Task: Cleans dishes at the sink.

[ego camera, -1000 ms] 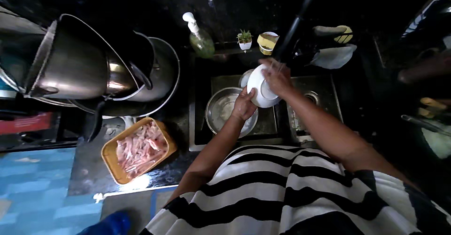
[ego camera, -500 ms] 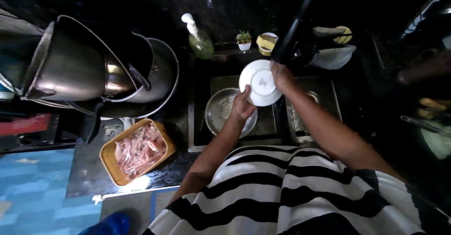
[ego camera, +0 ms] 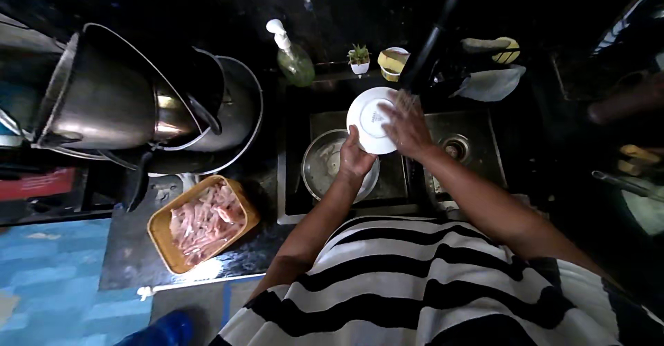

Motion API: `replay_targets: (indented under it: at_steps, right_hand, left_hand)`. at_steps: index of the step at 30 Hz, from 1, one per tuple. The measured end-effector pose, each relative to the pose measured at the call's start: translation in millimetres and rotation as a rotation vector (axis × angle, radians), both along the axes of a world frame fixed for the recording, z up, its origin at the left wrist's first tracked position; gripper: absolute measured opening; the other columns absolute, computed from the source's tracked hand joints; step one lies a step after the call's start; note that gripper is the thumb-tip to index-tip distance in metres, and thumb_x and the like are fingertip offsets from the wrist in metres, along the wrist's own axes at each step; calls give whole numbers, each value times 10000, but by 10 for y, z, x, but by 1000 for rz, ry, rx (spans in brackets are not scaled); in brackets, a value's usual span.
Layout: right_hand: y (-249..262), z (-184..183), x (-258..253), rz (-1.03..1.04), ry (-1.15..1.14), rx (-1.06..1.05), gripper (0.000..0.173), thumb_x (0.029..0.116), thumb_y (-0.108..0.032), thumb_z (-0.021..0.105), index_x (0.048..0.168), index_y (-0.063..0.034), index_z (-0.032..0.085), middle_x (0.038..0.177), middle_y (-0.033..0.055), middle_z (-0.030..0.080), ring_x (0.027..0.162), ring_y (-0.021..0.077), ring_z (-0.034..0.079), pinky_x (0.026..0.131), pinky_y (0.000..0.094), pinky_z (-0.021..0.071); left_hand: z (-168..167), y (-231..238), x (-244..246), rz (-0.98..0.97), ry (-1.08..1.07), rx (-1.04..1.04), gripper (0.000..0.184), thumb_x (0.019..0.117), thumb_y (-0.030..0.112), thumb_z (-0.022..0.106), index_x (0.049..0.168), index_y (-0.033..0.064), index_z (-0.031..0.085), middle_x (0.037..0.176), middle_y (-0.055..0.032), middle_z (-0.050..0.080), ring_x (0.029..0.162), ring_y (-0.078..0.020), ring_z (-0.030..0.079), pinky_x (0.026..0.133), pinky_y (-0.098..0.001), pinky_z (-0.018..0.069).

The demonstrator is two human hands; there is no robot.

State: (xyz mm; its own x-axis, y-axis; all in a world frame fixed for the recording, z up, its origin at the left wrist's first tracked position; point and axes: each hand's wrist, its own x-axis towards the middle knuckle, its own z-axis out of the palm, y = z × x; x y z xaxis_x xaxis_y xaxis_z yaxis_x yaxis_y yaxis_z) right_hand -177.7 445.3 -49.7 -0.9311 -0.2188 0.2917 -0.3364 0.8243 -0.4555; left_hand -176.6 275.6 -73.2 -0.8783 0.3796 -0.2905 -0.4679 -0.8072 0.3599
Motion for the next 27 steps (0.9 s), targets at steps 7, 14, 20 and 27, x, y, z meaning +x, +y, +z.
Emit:
replay_targets:
  at_steps: [7, 14, 20, 27]
  right_hand:
    - [172, 370, -183, -248, -445, -771, 533, 930, -142, 739, 1396, 20, 541, 1318, 206, 630, 1201, 247, 638, 1048, 432, 532]
    - [-167, 241, 401, 305, -251, 74, 378, 980, 39, 559, 1276, -129, 721, 1239, 134, 730, 1166, 349, 689, 1020, 562, 526]
    - [-300, 20, 258, 275, -404, 245, 745, 1051, -516, 483, 1605, -43, 324, 1700, 141, 241, 1583, 308, 191, 1286, 509, 146]
    - [-351, 55, 377, 90, -358, 293, 884, 1016, -638, 450, 1577, 33, 329, 1683, 229, 224, 1577, 382, 174, 1284, 544, 131]
  left_hand:
    - [-223, 7, -153, -188, -47, -309, 442, 1119, 416, 300, 1501, 201, 355, 1339, -136, 602, 1149, -296, 639, 903, -495, 566]
    - [-75, -295, -369, -276, -39, -375, 578, 1091, 492, 220, 1240, 78, 595, 1054, -109, 713, 930, -212, 703, 804, -402, 603]
    - [-122, -45, -178, -160, -5, -425, 463, 1114, 437, 297, 1184, 96, 601, 933, -45, 702, 837, -142, 693, 756, -347, 601]
    - [-59, -67, -258, 80, 60, -371, 483, 1122, 436, 244, 1304, 113, 553, 1079, -61, 703, 980, -163, 692, 849, -392, 600]
